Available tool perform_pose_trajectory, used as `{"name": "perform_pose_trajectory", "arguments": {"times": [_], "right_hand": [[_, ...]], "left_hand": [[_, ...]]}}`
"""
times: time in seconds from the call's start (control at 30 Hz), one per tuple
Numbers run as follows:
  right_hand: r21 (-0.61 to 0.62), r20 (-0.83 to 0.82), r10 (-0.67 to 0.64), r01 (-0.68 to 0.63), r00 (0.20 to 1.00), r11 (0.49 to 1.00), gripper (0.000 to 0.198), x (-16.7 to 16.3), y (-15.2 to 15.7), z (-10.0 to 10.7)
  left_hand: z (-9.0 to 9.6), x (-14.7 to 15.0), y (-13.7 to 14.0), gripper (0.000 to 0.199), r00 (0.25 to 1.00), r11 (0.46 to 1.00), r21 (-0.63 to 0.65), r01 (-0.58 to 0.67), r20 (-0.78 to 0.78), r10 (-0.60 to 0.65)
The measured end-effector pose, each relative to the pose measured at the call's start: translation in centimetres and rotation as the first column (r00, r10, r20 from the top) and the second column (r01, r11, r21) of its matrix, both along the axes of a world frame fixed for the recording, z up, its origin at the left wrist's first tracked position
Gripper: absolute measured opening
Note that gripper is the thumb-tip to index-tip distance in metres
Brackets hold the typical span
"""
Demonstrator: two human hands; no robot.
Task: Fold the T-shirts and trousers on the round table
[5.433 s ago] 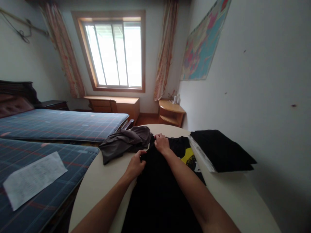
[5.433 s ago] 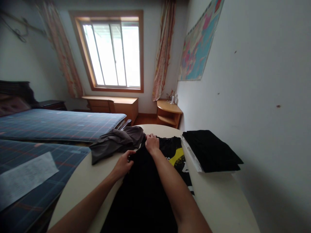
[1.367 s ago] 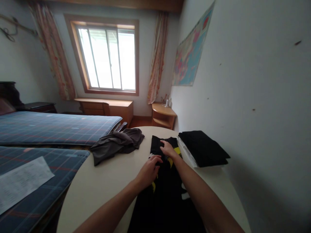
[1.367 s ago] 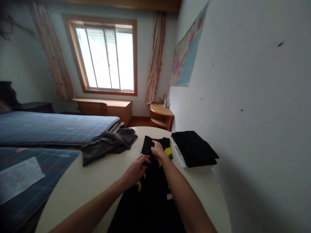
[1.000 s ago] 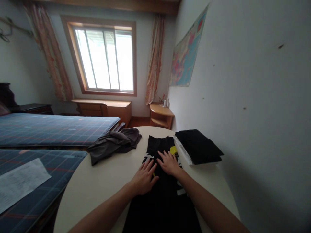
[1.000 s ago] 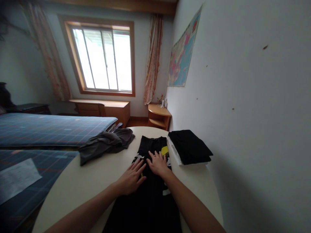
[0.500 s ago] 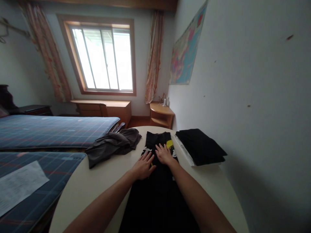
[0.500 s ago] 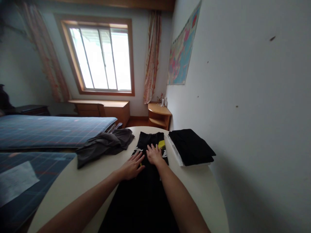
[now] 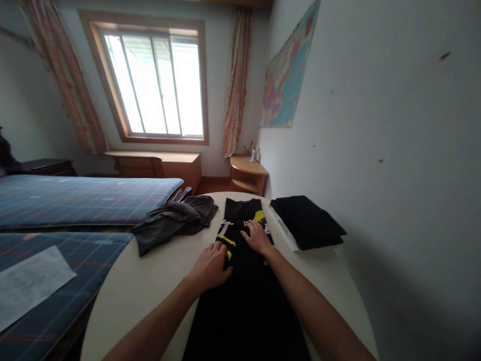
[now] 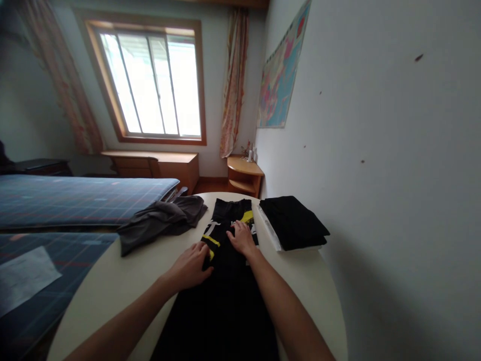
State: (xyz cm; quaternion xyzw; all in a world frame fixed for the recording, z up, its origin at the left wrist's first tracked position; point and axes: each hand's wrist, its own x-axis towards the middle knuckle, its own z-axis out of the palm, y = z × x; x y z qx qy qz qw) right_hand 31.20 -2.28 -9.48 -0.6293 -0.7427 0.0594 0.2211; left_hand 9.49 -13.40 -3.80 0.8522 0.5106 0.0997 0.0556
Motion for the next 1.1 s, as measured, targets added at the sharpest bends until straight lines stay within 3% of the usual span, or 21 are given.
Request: {"name": "perform_pose_trajectory", "arguments": {"times": [0.2, 0.3, 0.4, 0.47, 0.57, 0.67, 0.77, 0.93, 1.1], "right_hand": [[0.025, -0.053, -0.087, 0.088, 0.995, 0.996, 0.028, -0.8, 0.1, 0.0], [0.015, -0.067, -0.151, 0.152, 0.986, 0.988, 0.024, -1.4, 0.6, 0.5], [0.012, -0.090, -0.199, 0.201, 0.976, 0.980, 0.026, -1.5, 1.2, 1.5], [0.015, -0.108, -0.223, 0.226, 0.969, 0.974, 0.030, -1.3, 1.6, 2.2], [0.011, -0.124, -0.223, 0.226, 0.967, 0.974, 0.030, -0.8, 1.7, 3.1], [-0.002, -0.122, -0.180, 0.182, 0.976, 0.983, 0.028, -0.1, 0.6, 3.2], [-0.006, -0.112, -0.121, 0.122, 0.986, 0.993, 0.028, 0.6, -1.6, 3.0], [-0.036, -0.093, 0.058, -0.062, 0.994, 0.997, 0.025, 1.4, -6.9, 3.2], [-0.123, -0.112, 0.319, -0.332, 0.941, 0.935, 0.026, 1.7, -12.9, 4.2]], "left_hand": [[3.0, 0.6, -4.9, 0.026, 0.963, 0.984, -0.157, -0.078, -0.267, 0.034], [3.6, 0.8, -5.8, 0.032, 0.954, 0.974, -0.208, -0.088, -0.300, 0.022], [3.8, 0.6, -5.6, 0.033, 0.982, 0.979, -0.202, -0.033, -0.186, -0.006], [3.7, 0.5, -5.1, 0.028, 0.999, 0.978, -0.203, 0.040, -0.015, -0.044], [3.3, 0.8, -4.2, 0.027, 0.964, 0.960, -0.200, 0.197, 0.216, -0.153], [2.3, 1.1, -4.0, 0.033, 0.915, 0.910, -0.191, 0.368, 0.247, -0.318], [1.2, 0.9, -4.4, 0.036, 0.879, 0.878, -0.131, 0.461, 0.203, -0.431], [1.1, 0.3, -5.8, 0.028, 0.815, 0.816, -0.119, 0.566, 0.226, -0.533], [1.2, 0.4, -6.4, 0.018, 0.783, 0.790, -0.108, 0.604, 0.268, -0.562]]}}
